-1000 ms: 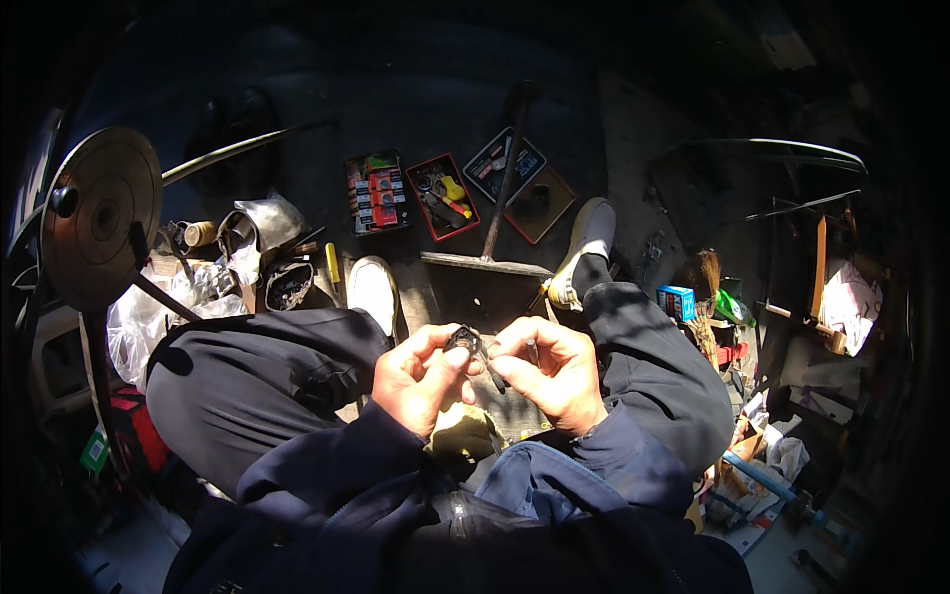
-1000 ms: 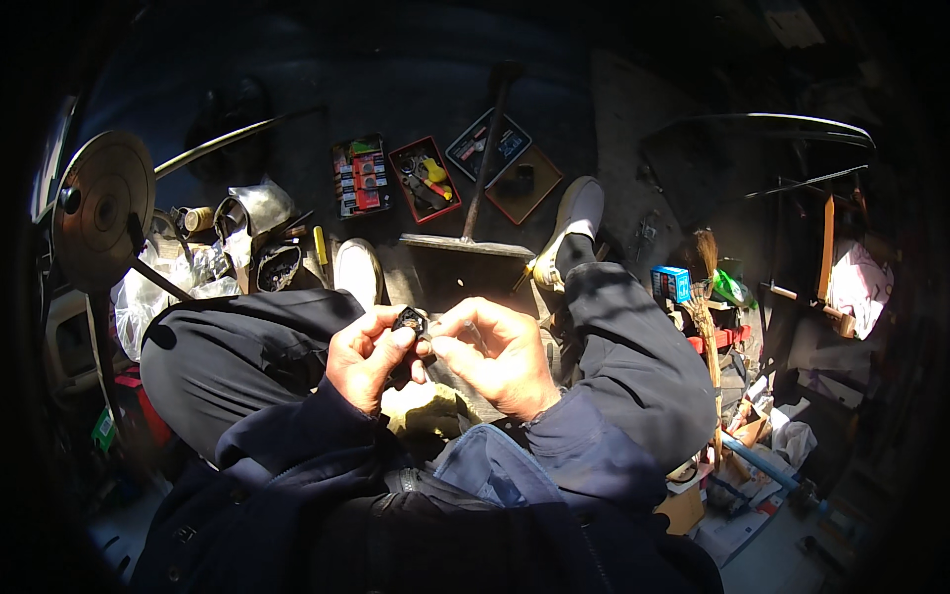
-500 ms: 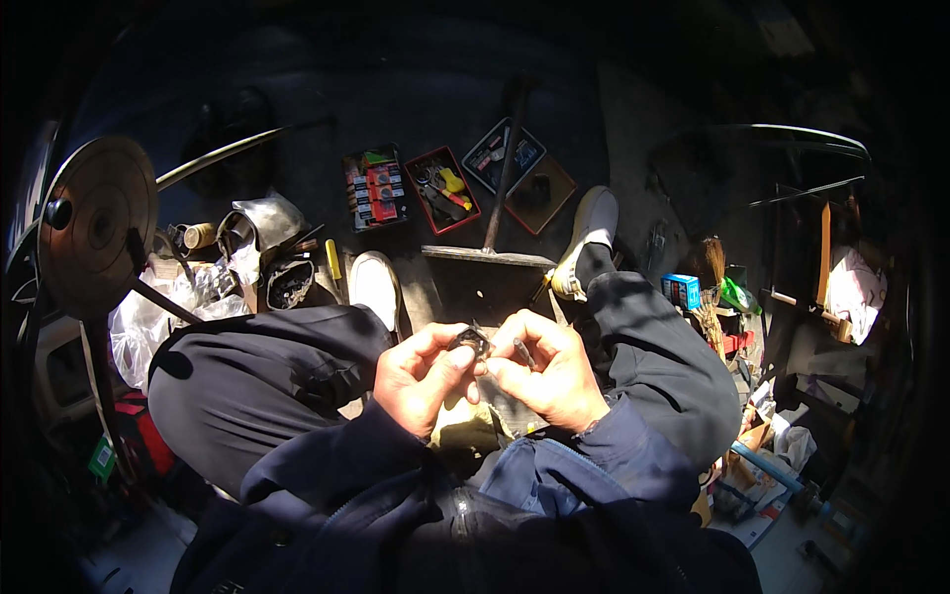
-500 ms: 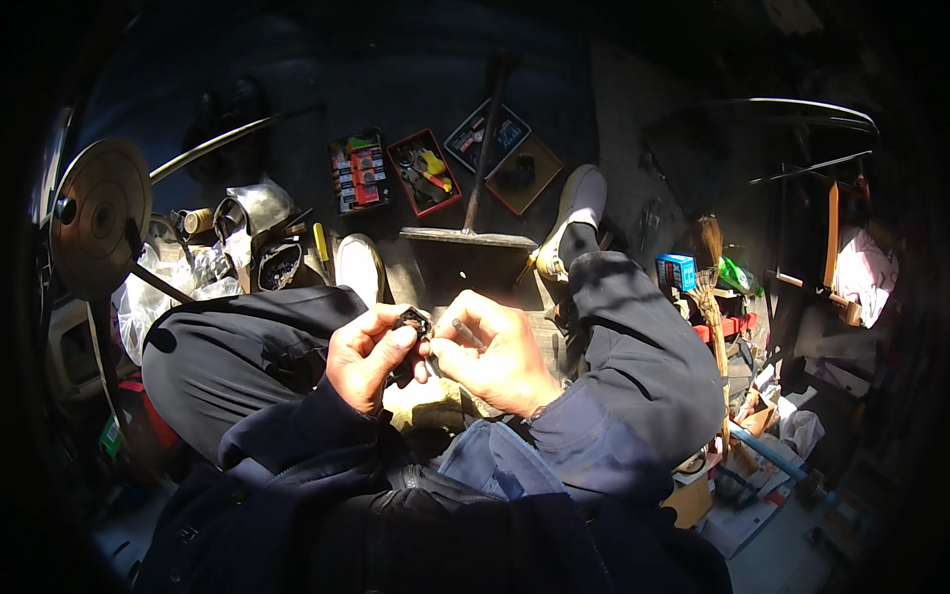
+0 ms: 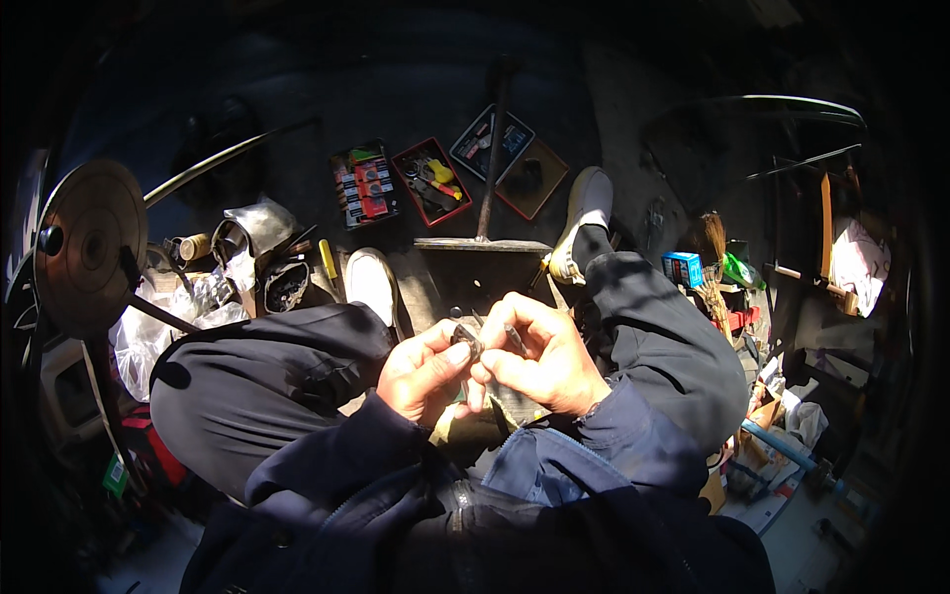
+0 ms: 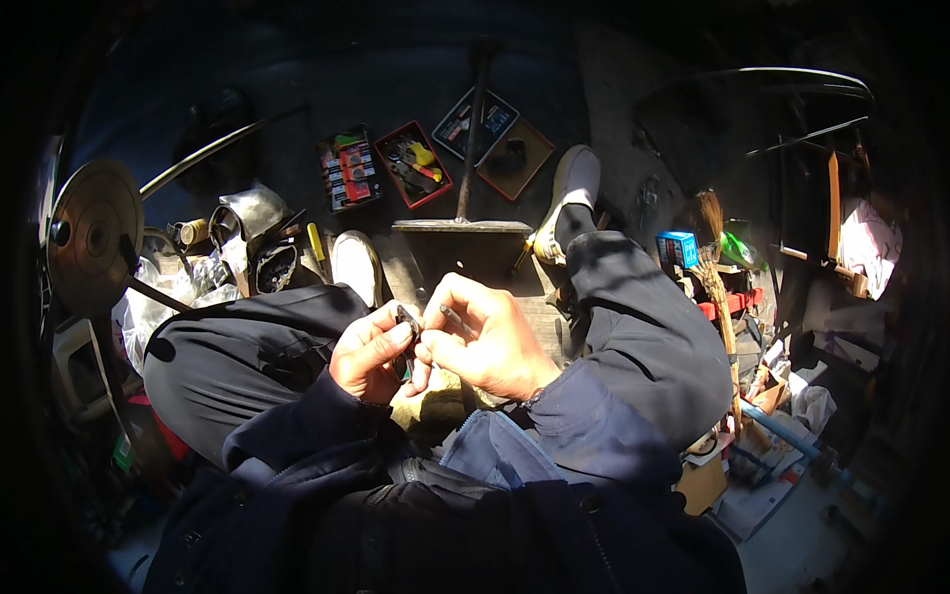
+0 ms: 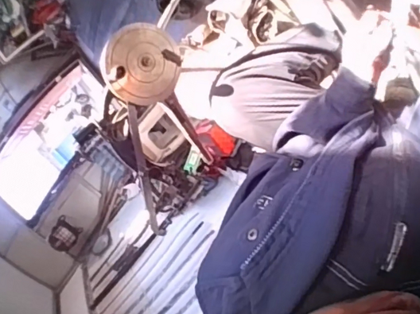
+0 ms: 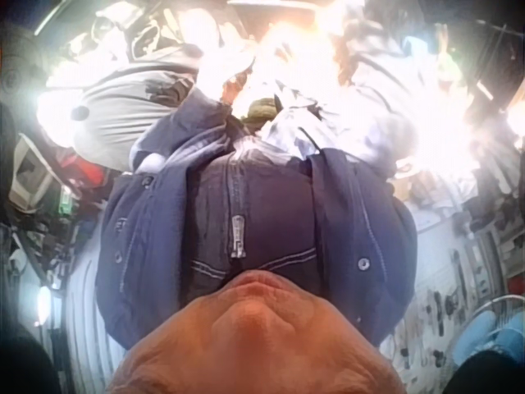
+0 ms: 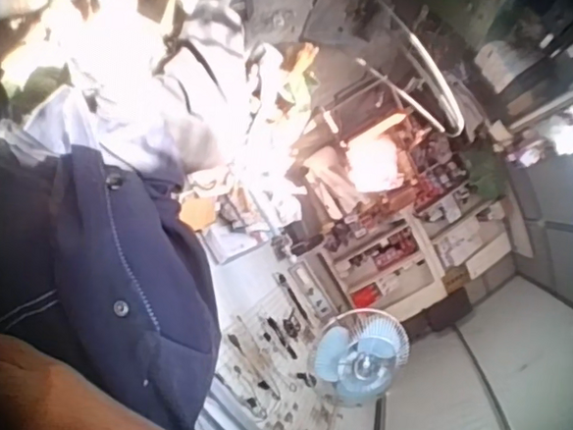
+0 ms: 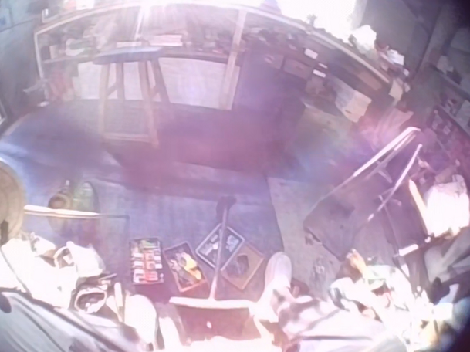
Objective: The person sits on the floor and uses a screwdriver to open a remote control, removes the battery, and then reassembles the remote. The person handles the remote, screwdriver, and battery throughout the clip.
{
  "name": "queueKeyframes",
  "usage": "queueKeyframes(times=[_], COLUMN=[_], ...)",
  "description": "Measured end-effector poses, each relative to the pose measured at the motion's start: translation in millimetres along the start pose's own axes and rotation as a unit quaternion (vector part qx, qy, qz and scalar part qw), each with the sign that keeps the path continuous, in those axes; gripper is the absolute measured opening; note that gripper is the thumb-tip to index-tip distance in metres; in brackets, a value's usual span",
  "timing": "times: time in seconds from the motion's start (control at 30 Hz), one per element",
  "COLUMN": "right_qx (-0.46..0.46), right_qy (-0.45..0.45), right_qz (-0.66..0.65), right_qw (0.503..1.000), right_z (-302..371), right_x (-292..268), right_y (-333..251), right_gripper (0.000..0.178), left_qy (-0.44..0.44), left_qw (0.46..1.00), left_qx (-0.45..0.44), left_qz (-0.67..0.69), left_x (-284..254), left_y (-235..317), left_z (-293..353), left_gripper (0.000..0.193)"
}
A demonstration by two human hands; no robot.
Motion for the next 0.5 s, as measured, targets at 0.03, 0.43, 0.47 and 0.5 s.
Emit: queueKeyframes(times=[0.03, 0.43, 0.47, 0.5], right_qx=[-0.003, -0.015, -0.02, -0.03], right_qy=[-0.01, 0.199, 0.21, 0.217], right_qz=[-0.016, 0.146, 0.213, 0.278], right_qw=[1.0, 0.969, 0.954, 0.935], right_z=[-0.3, -25.0, -28.8, -32.4], right_x=[0.3, -70.8, -76.6, -82.2], right_y=[-0.5, 39.2, 50.4, 61.9], right_gripper=[0.011, 0.014, 0.016, 0.018], left_qy=[-0.03, -0.05, -0.039, -0.017], left_qw=[0.999, 0.981, 0.981, 0.977], left_qx=[-0.013, -0.095, -0.11, -0.112], left_qz=[0.028, -0.164, -0.156, -0.183], left_x=[3.3, 30.7, 31.8, 30.2], left_y=[-1.5, -22.1, -24.4, -24.9], left_z=[-0.1, 19.5, 19.9, 18.8], left_gripper=[0.02, 0.012, 0.011, 0.011])
Point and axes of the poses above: each hand's wrist, its own z-axis away from the middle knuckle, its own x-axis out of the palm, y = z × x, the point moved 6 cm from there along -z, towards the middle knuckle, and after that the axes turned 5 degrees about y, right-handed, at the moved point
